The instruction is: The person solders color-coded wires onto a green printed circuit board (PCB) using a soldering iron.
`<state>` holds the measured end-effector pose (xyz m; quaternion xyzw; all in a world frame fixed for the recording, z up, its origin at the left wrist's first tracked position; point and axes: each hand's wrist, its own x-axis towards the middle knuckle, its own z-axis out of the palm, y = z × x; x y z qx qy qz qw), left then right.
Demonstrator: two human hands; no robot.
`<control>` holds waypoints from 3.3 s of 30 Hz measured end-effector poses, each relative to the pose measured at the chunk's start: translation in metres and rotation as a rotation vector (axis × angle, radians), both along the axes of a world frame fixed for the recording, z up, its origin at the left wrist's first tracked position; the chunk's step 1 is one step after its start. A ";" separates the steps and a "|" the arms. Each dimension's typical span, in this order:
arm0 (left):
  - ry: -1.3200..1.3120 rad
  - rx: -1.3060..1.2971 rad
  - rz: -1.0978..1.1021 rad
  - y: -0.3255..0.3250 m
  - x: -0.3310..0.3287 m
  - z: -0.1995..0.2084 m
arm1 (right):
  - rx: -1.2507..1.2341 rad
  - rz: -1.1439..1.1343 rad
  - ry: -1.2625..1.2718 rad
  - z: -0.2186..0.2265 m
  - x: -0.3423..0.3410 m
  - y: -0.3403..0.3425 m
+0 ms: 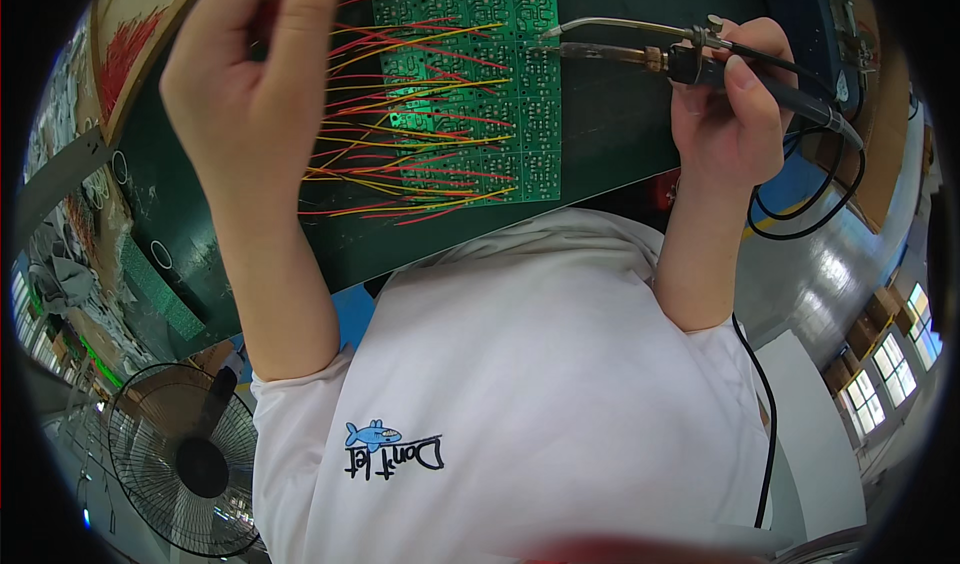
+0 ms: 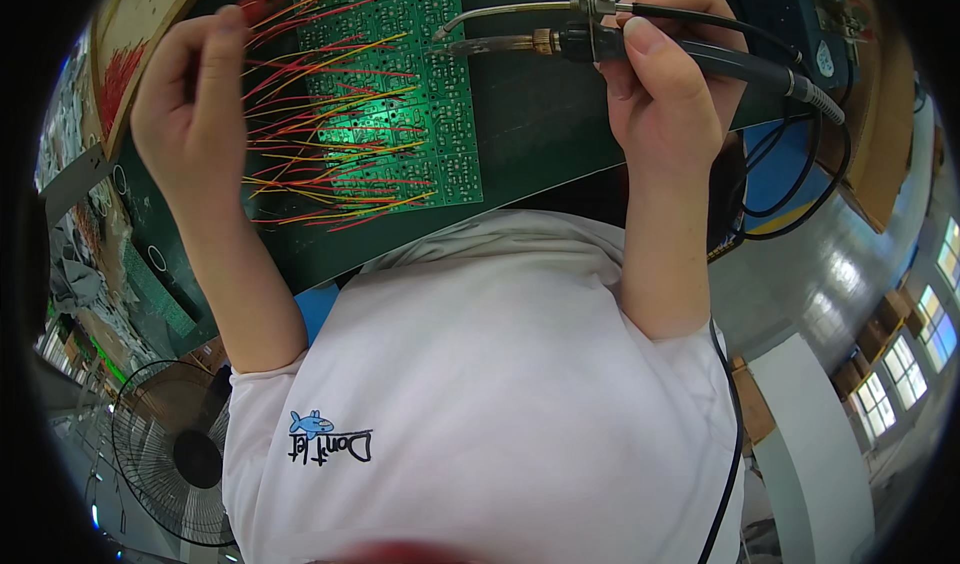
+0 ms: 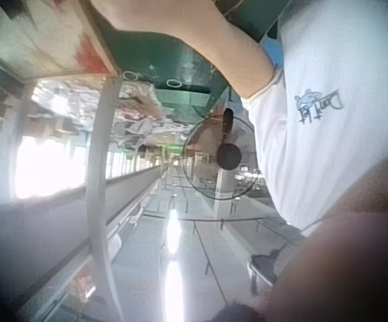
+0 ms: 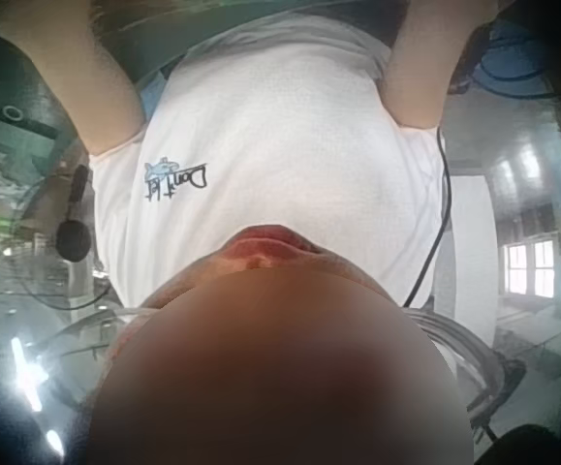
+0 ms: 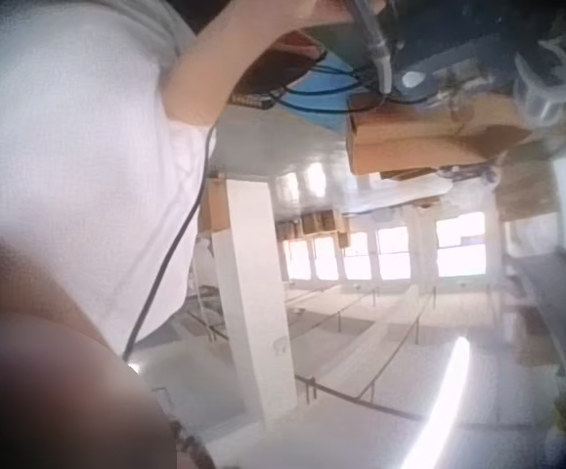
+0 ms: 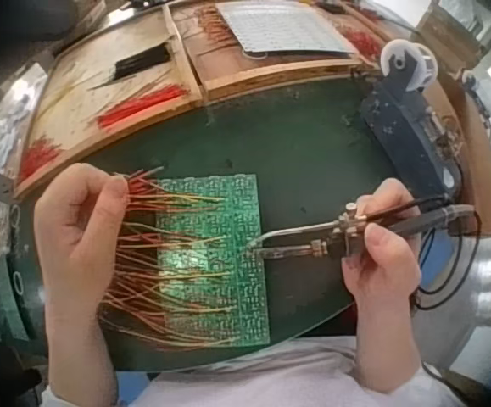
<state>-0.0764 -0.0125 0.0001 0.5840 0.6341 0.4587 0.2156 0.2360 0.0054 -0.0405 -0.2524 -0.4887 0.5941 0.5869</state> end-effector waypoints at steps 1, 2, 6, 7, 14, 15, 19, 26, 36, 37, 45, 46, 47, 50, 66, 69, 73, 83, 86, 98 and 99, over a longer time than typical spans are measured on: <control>0.018 0.057 0.098 0.003 -0.002 0.004 | -0.012 0.026 0.018 -0.001 0.001 0.002; 0.037 0.113 0.196 0.004 -0.004 0.006 | -0.011 0.032 0.016 0.002 0.002 0.003; -0.030 0.159 0.005 -0.002 0.018 0.005 | 0.026 0.007 -0.088 0.031 0.006 0.007; 0.114 0.099 -0.081 -0.003 0.026 0.007 | -0.009 0.072 0.004 0.031 0.005 0.014; 0.240 0.061 -0.264 -0.001 0.041 -0.009 | -0.064 0.098 0.012 0.008 -0.002 0.021; 0.237 0.061 -0.266 -0.001 0.041 -0.011 | -0.049 0.066 -0.025 0.006 -0.004 0.020; 0.159 0.068 -0.271 -0.001 0.037 -0.013 | -0.022 -0.017 -0.096 0.007 -0.008 0.019; 0.111 0.041 -0.247 0.000 0.038 -0.015 | -0.066 -0.059 -0.087 0.008 -0.012 0.019; 0.215 0.093 -0.274 0.002 0.033 -0.019 | -0.047 -0.086 -0.145 0.005 -0.015 0.016; 0.214 0.092 -0.268 0.002 0.033 -0.020 | -0.049 -0.092 -0.157 0.006 -0.015 0.016; 0.249 0.091 -0.280 0.003 0.034 -0.016 | -0.068 -0.090 -0.166 0.006 -0.015 0.017; 0.242 0.084 -0.275 0.003 0.035 -0.016 | -0.063 -0.087 -0.167 0.005 -0.015 0.017; 0.235 0.077 -0.270 0.003 0.035 -0.017 | -0.063 -0.087 -0.167 0.005 -0.014 0.018; 0.253 0.074 -0.281 0.003 0.034 -0.016 | -0.010 -0.053 -0.148 0.003 -0.014 0.020; 0.256 0.067 -0.281 0.004 0.034 -0.015 | -0.062 0.033 -0.014 0.002 -0.003 0.028; 0.236 0.085 -0.292 0.002 0.034 -0.015 | -0.100 0.030 0.013 0.001 0.001 0.028; 0.221 0.041 -0.356 -0.003 0.036 -0.010 | -0.165 0.009 0.096 0.004 0.000 0.025; 0.192 -0.065 -0.433 -0.019 0.040 0.007 | -0.091 0.009 0.104 0.002 0.006 0.023; 0.188 -0.109 -0.421 -0.017 0.037 0.009 | -0.092 0.059 0.123 0.004 0.009 0.025; 0.096 -0.260 -0.415 -0.019 0.040 0.009 | -0.017 0.045 0.049 0.009 0.007 0.009; 0.094 -0.265 -0.413 -0.018 0.041 0.009 | -0.038 0.002 -0.042 0.012 0.007 0.008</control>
